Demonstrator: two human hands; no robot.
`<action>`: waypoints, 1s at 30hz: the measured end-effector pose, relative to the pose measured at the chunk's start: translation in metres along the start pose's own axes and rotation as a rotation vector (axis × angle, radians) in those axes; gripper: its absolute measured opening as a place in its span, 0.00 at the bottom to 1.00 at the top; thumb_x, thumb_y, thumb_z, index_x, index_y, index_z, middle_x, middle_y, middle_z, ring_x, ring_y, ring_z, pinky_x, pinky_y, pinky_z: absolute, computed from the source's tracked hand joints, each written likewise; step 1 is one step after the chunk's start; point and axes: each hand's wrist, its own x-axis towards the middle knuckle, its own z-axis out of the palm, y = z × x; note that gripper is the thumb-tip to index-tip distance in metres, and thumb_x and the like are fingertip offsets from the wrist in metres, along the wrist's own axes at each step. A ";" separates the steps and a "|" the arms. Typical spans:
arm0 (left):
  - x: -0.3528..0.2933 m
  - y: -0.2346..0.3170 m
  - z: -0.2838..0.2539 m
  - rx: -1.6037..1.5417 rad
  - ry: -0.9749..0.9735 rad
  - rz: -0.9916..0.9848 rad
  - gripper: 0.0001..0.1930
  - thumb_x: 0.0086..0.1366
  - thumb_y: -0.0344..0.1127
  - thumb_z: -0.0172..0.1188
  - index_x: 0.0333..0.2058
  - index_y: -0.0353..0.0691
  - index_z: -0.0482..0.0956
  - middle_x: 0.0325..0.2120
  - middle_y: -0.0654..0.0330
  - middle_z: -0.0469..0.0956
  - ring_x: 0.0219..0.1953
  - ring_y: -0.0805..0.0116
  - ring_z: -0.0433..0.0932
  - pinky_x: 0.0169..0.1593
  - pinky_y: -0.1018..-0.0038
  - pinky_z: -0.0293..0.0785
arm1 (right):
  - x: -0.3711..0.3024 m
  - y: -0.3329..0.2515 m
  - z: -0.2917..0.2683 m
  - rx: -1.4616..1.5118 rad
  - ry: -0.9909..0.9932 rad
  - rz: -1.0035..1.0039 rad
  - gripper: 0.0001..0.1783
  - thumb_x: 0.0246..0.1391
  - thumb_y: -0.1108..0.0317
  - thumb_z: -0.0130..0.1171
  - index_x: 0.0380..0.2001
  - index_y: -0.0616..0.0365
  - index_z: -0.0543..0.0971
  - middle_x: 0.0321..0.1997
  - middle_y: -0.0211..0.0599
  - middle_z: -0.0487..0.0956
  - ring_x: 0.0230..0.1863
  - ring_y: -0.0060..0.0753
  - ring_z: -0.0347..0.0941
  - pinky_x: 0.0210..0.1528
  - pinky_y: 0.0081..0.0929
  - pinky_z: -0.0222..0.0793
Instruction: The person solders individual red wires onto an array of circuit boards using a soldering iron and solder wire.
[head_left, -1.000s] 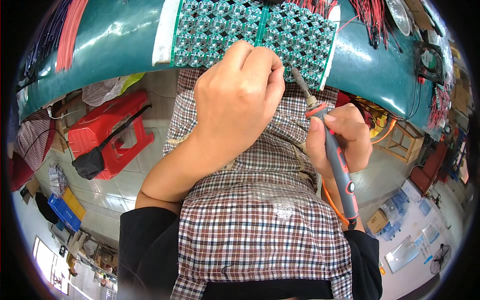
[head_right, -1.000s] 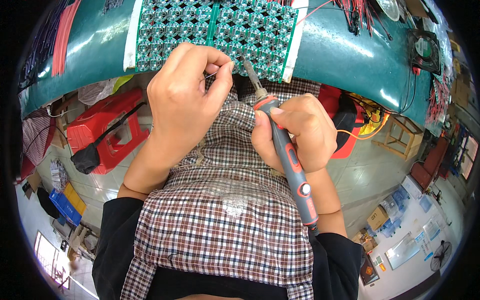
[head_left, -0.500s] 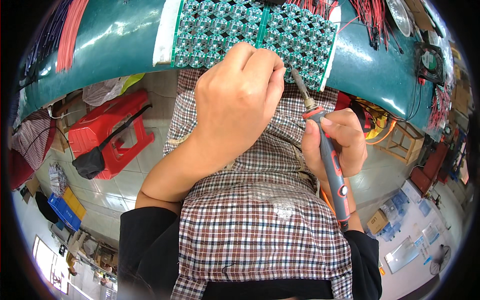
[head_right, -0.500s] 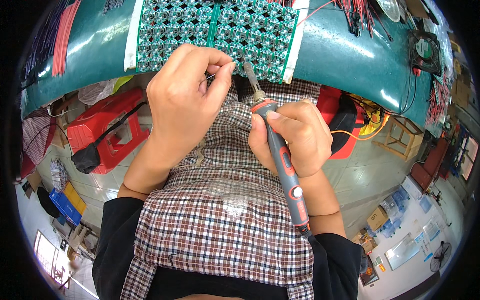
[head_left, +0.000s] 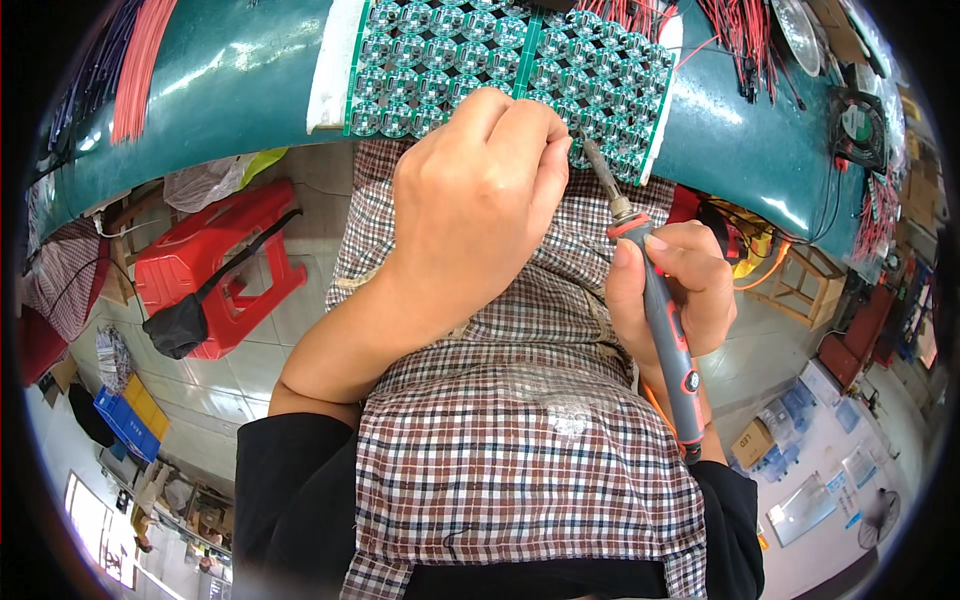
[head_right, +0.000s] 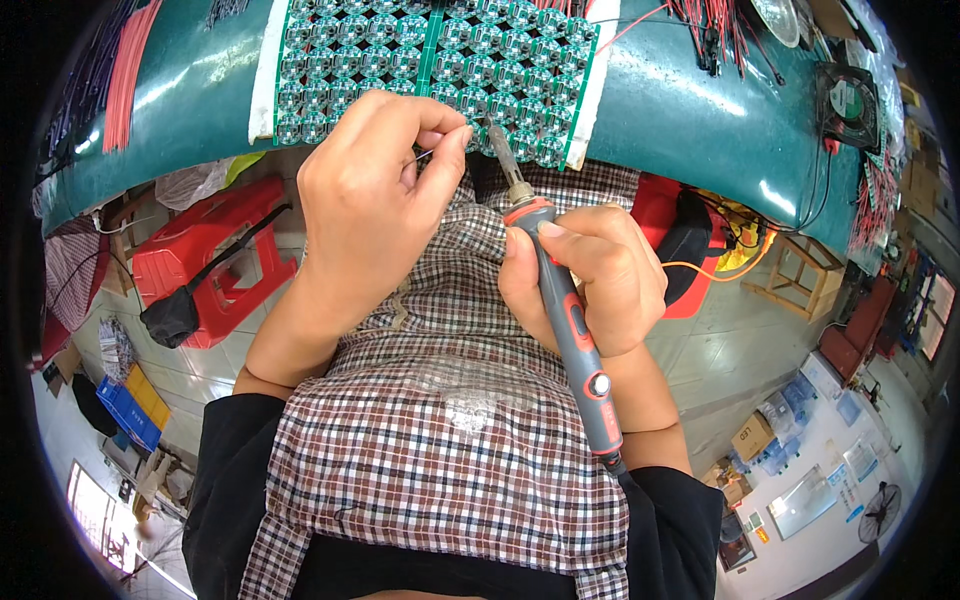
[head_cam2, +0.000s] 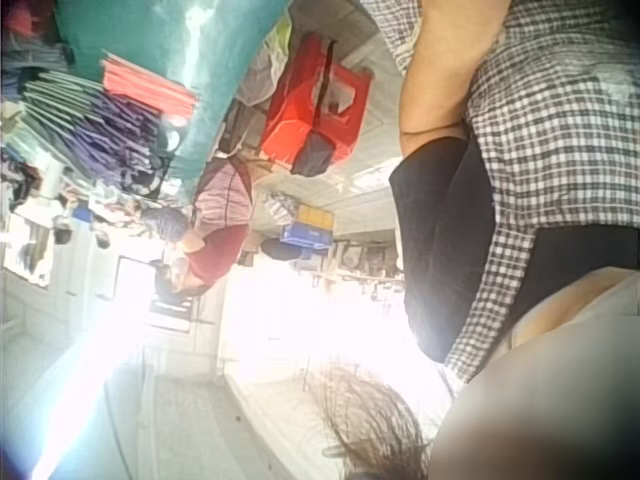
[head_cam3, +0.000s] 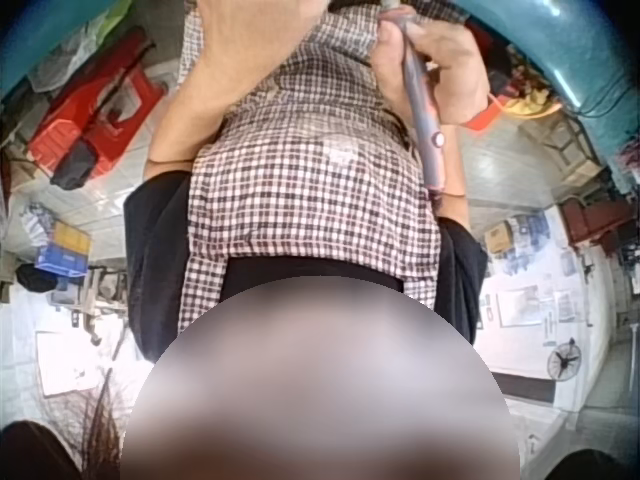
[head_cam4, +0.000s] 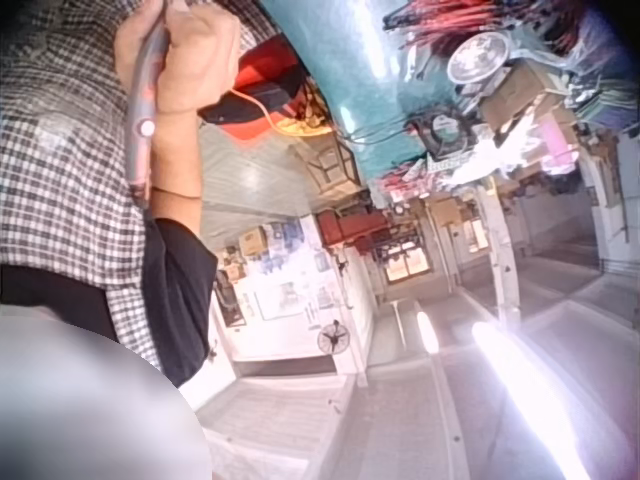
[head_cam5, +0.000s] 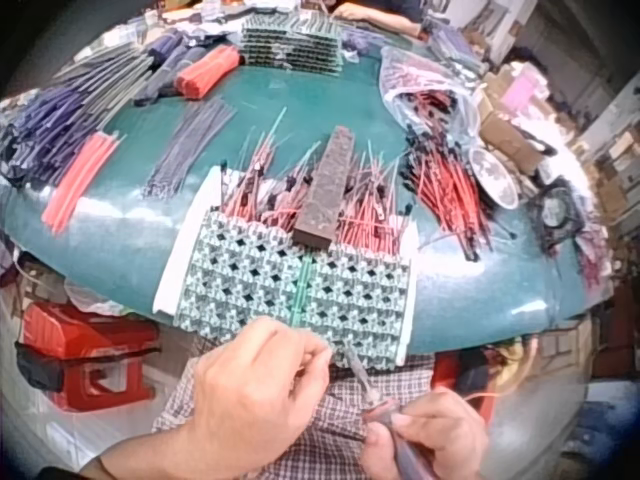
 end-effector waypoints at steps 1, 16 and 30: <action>0.000 0.000 0.001 0.001 -0.002 -0.002 0.06 0.57 0.30 0.68 0.29 0.42 0.78 0.26 0.59 0.74 0.23 0.60 0.79 0.27 0.67 0.75 | 0.001 0.001 0.000 0.001 -0.001 0.003 0.18 0.45 0.74 0.74 0.35 0.57 0.74 0.25 0.37 0.77 0.20 0.32 0.74 0.21 0.26 0.69; 0.002 0.003 -0.013 -0.098 -0.023 -0.078 0.05 0.57 0.23 0.68 0.30 0.37 0.80 0.25 0.64 0.74 0.19 0.76 0.72 0.25 0.80 0.70 | 0.011 -0.004 -0.009 0.011 -0.019 -0.028 0.16 0.44 0.76 0.73 0.33 0.58 0.74 0.24 0.37 0.76 0.21 0.33 0.73 0.21 0.27 0.67; 0.017 -0.002 0.001 0.061 0.099 0.047 0.08 0.52 0.28 0.68 0.25 0.43 0.76 0.21 0.62 0.73 0.20 0.63 0.76 0.23 0.69 0.72 | 0.025 0.013 -0.006 0.106 0.070 -0.063 0.15 0.42 0.82 0.69 0.30 0.62 0.73 0.21 0.35 0.75 0.17 0.26 0.71 0.18 0.22 0.63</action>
